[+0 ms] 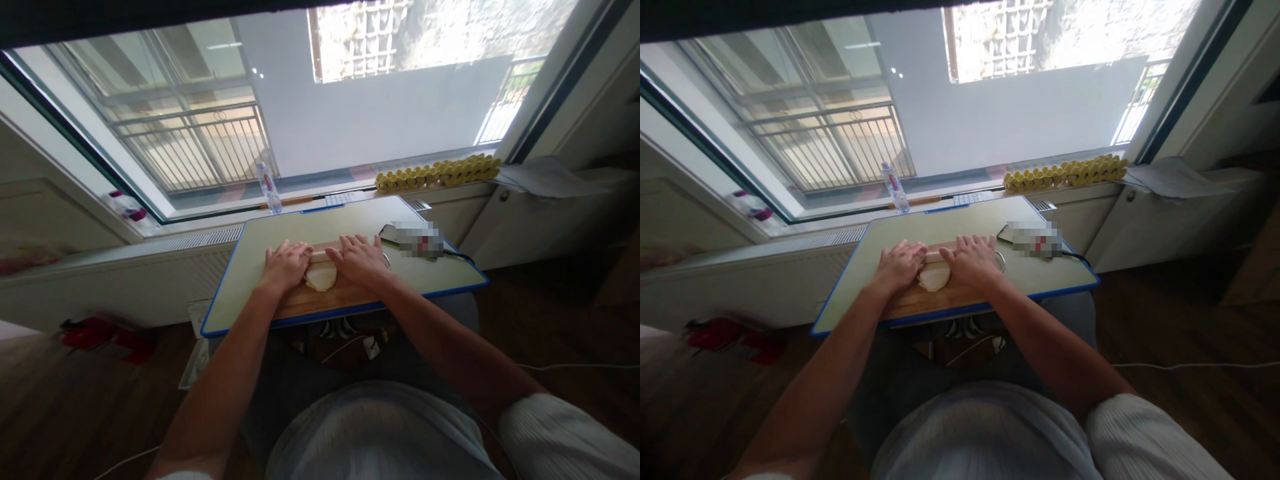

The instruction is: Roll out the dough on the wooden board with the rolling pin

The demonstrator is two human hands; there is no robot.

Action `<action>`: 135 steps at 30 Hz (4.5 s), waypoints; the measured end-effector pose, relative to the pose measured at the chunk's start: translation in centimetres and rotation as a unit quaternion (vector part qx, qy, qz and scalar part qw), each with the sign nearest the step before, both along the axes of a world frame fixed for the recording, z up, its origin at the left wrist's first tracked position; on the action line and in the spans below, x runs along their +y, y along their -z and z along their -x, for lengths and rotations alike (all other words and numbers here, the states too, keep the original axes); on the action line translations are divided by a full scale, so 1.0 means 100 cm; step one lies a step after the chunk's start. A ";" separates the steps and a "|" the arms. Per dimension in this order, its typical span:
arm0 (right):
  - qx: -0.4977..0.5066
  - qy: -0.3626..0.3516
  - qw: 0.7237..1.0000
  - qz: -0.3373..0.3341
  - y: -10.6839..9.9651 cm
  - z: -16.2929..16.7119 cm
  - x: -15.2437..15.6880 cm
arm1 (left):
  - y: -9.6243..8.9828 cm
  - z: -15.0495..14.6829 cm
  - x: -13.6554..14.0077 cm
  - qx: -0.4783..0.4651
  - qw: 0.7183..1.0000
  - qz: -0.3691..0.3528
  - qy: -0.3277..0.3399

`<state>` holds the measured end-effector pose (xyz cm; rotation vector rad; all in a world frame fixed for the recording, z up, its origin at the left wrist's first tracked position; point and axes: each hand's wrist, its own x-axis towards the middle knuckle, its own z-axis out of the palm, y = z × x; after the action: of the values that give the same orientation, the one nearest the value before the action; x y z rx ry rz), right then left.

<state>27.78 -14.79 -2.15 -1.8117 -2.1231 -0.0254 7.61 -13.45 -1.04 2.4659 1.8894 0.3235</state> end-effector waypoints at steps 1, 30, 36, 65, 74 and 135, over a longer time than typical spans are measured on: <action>0.002 -0.001 1.000 -0.005 0.000 0.000 -0.003 | 0.001 0.001 -0.004 -0.002 1.000 -0.007 0.003; 0.007 -0.026 0.999 -0.047 0.005 -0.003 -0.062 | 0.011 0.002 -0.056 -0.066 0.996 -0.052 0.019; 0.010 -0.052 0.997 -0.050 0.014 -0.014 -0.119 | 0.023 0.012 -0.122 -0.096 0.992 -0.066 0.039; 0.017 -0.064 0.996 -0.056 0.007 -0.019 -0.120 | 0.026 0.018 -0.131 -0.101 0.991 -0.074 0.037; 0.028 -0.037 0.998 -0.048 0.006 -0.006 -0.054 | 0.019 0.009 -0.076 -0.113 0.989 -0.094 0.012; 0.012 -0.025 0.997 -0.074 0.025 -0.009 -0.093 | 0.013 -0.015 -0.072 -0.041 0.995 -0.078 -0.045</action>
<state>28.65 -24.14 -4.68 -1.6661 -2.0892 -0.1438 9.09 -20.66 -2.32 2.4217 2.0176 0.5889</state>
